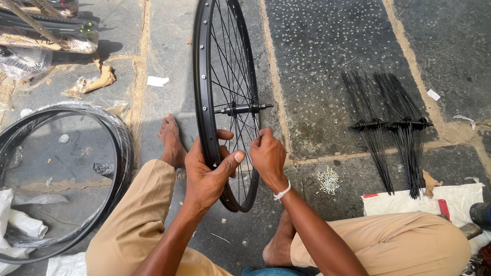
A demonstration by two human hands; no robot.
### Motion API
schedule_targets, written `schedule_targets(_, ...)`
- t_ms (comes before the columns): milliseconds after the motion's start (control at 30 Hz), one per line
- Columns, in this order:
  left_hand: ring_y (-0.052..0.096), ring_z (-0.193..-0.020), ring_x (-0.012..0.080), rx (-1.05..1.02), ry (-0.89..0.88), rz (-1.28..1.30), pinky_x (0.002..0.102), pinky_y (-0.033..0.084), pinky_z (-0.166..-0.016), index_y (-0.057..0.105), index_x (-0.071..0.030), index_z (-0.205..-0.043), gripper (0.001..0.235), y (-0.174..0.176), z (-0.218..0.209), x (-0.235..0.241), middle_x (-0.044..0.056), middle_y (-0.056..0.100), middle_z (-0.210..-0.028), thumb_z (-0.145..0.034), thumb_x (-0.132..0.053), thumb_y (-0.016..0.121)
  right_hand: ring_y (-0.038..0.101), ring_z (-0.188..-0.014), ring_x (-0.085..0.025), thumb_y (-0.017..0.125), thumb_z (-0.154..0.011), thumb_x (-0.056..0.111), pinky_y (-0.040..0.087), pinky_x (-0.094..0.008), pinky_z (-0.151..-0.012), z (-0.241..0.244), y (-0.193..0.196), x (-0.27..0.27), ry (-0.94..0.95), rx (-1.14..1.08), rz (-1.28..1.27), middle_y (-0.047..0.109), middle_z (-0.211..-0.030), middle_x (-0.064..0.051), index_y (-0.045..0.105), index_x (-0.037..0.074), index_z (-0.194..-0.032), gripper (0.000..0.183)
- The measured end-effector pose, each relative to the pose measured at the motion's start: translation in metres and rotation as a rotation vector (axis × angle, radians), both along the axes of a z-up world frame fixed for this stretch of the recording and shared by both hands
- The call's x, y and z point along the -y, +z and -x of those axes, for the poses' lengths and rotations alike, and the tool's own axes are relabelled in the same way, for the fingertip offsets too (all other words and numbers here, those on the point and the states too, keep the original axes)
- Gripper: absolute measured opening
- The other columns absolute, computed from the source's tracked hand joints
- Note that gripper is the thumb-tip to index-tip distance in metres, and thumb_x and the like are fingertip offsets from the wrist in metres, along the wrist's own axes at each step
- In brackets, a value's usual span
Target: The person laces a bicycle wheel by inserting spokes into the hub and rim, then securing them with nipples. They repeatedly rotate the wheel to access different spoke holes and tighten the nipples by hand.
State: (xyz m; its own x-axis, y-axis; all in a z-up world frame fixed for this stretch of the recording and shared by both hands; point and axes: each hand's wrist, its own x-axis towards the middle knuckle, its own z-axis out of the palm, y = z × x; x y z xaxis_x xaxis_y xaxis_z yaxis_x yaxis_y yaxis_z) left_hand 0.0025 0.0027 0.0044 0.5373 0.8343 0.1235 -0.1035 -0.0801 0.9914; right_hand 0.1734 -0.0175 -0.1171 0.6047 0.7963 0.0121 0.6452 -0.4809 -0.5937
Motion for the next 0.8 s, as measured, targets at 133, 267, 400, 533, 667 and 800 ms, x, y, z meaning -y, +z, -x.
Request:
schedule_targets(133,0.063,-0.077,0.0035,0.127,-0.282,0.068,0.02,0.051,-0.066,0.05,-0.006,-0.142,0.067,0.003,-0.001,-0.002,0.001,0.074,-0.098,-0.085,-0.019,0.081,0.06,-0.067,-0.012,0.06,-0.1,0.01,0.052,-0.025,-0.055,0.001,0.058,0.042,0.101,-1.34,-0.664,0.064,-0.09,-0.007,0.066,0.001,-0.119,0.022)
schedule_targets(267,0.059,-0.087,0.0053,0.135,-0.158,-0.066,0.024,0.051,-0.074,0.055,0.0,-0.124,0.049,0.009,-0.014,0.015,0.001,0.061,-0.096,-0.087,-0.017,0.084,0.069,-0.095,-0.013,0.058,-0.102,0.014,0.059,-0.025,-0.081,-0.001,0.078,0.043,0.413,-1.093,-0.628,0.07,-0.11,-0.011,0.063,0.002,-0.131,0.032)
schedule_targets(400,0.051,-0.069,0.005,-0.076,0.11,-0.227,0.023,0.044,-0.058,0.053,-0.002,-0.113,0.041,0.011,-0.026,0.024,-0.001,0.058,-0.082,-0.089,-0.016,0.082,0.07,-0.083,-0.018,0.064,-0.096,0.018,0.061,-0.032,-0.07,-0.06,0.014,0.044,0.047,-0.525,-0.467,0.073,-0.106,-0.011,0.06,0.005,-0.129,0.036)
schedule_targets(533,0.051,-0.069,0.0044,-0.055,0.161,-0.356,0.023,0.044,-0.058,0.053,-0.001,-0.117,0.04,0.031,-0.02,0.027,-0.002,0.059,-0.083,-0.089,-0.013,0.079,0.075,-0.089,-0.026,0.068,-0.091,0.017,0.059,-0.039,-0.082,-0.138,-0.094,0.092,-0.233,-0.07,-0.173,0.078,-0.102,-0.013,0.072,0.007,-0.111,0.023)
schedule_targets(667,0.048,-0.066,0.0046,-0.113,0.102,-0.244,0.023,0.041,-0.056,0.055,-0.002,-0.111,0.036,0.047,-0.008,0.036,-0.003,0.057,-0.079,-0.088,-0.013,0.081,0.07,-0.096,-0.044,0.067,-0.082,0.013,0.055,-0.05,-0.087,-0.156,-0.2,0.168,-0.222,0.06,0.217,0.074,-0.099,-0.025,0.073,0.004,-0.101,0.021)
schedule_targets(800,0.047,-0.064,0.0051,-0.174,0.062,-0.11,0.024,0.04,-0.053,0.059,-0.003,-0.104,0.031,0.061,-0.005,0.032,-0.003,0.057,-0.076,-0.088,-0.015,0.082,0.07,-0.096,-0.045,0.071,-0.08,0.016,0.056,-0.052,-0.089,-0.145,-0.241,0.186,-0.105,0.085,0.413,0.072,-0.097,-0.029,0.072,-0.001,-0.092,0.02)
